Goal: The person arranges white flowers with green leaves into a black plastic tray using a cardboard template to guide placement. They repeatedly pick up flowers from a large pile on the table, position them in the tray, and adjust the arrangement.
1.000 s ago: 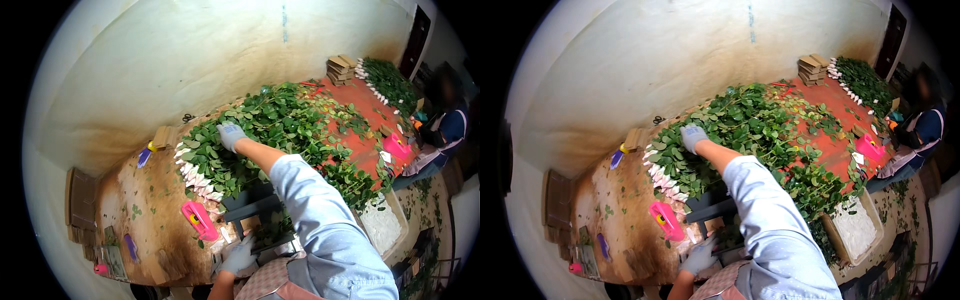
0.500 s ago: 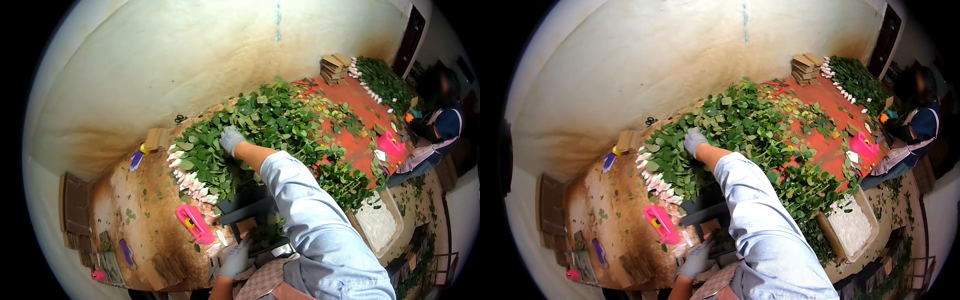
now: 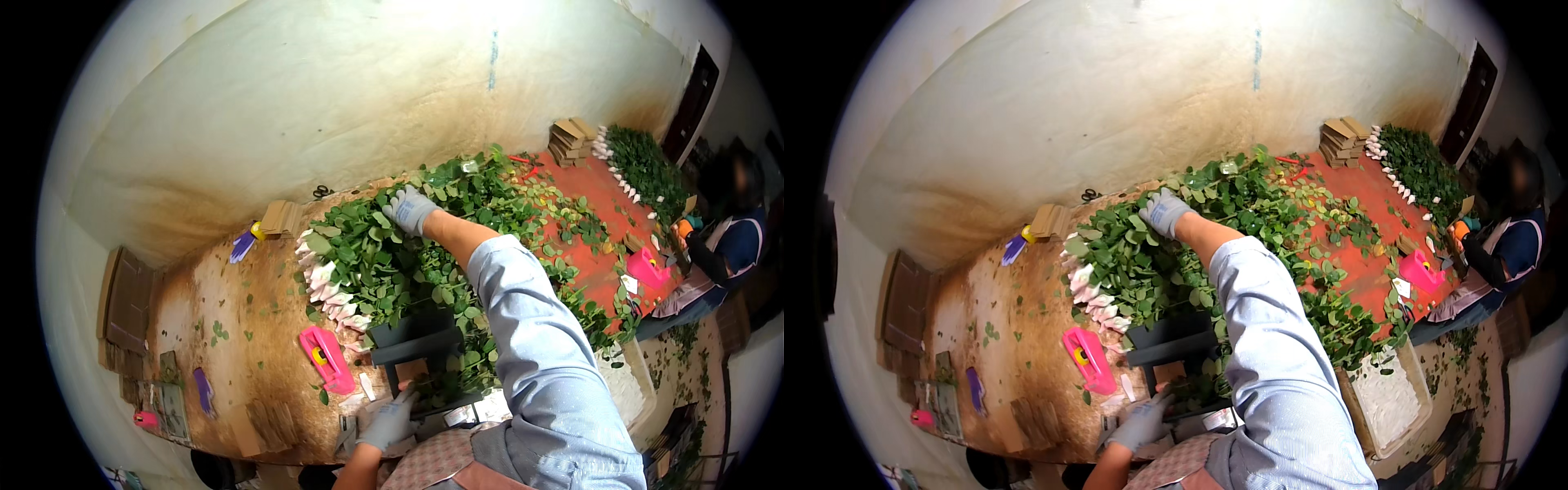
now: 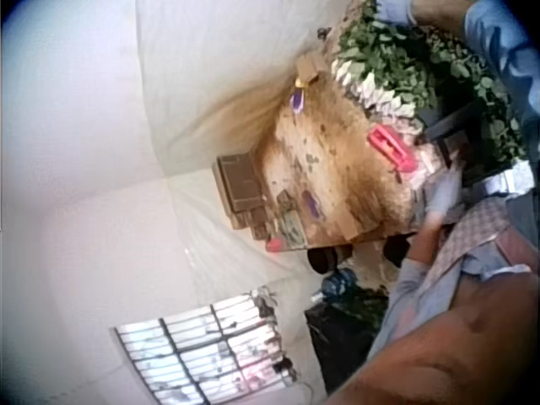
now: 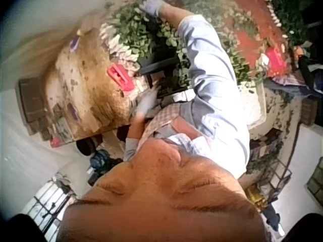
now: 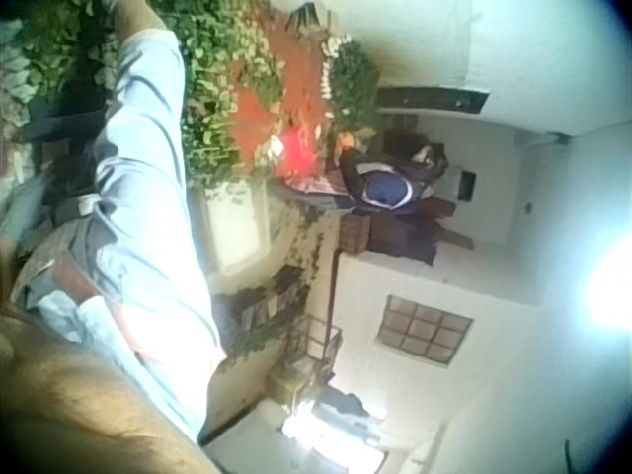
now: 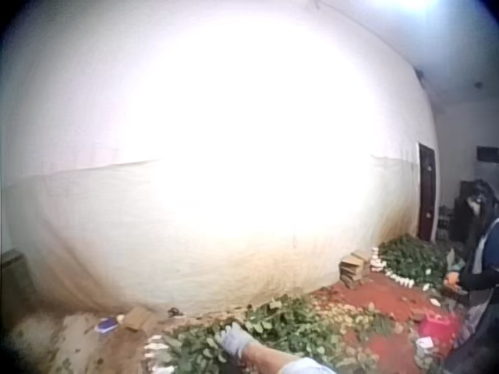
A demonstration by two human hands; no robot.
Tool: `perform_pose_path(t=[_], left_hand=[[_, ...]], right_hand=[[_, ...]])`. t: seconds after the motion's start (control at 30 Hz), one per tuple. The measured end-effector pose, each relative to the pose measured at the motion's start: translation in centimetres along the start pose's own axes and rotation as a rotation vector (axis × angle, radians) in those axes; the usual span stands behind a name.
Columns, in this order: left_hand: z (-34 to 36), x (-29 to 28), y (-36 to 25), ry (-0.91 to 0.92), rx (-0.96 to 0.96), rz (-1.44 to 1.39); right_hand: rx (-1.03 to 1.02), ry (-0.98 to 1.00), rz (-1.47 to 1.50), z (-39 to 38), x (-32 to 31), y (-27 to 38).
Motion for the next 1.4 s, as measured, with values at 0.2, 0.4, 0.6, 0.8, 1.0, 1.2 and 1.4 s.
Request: perform_pose_path(t=[0.2, 0.4, 0.6, 0.8, 1.0, 1.2, 1.4], left_hand=[[-0.3, 0.9, 0.7, -0.088, 0.052, -0.029], [0.4, 1.0, 1.2, -0.082, 0.053, -0.026], [-0.6, 0.0, 0.5, -0.063, 0.048, -0.053], [-0.8, -2.2, -2.8, -0.024, 0.002, -0.050], [1.2, 0.2, -0.1, -0.072, 0.135, -0.027], [0.6, -0.3, -0.6, -0.063, 0.162, -0.022], [1.3, -0.2, -0.5, -0.024, 0.167, -0.008]], right_hand=[[-0.082, -0.401, -0.022, -1.4, -6.2, -1.0], [0.149, -0.126, 0.082, 0.2, -2.9, -3.5], [0.215, -0.295, 0.090, -1.4, -3.7, -4.3], [0.096, -0.488, 0.205, -2.1, -4.9, -6.9], [0.264, -0.323, 0.336, -4.9, -7.3, -6.9], [0.378, -0.344, 0.181, -4.7, -4.7, -5.2], [0.423, -0.201, 0.208, -6.1, -6.4, -5.5]])
Point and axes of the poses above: each hand's wrist, its own z-axis towards the middle knuckle, its own x-axis out of the palm, y = z × x, the point moved 5 cm from there along z, towards the middle knuckle, and after that the axes turned 12 degrees about y, right-handed, at the moved point
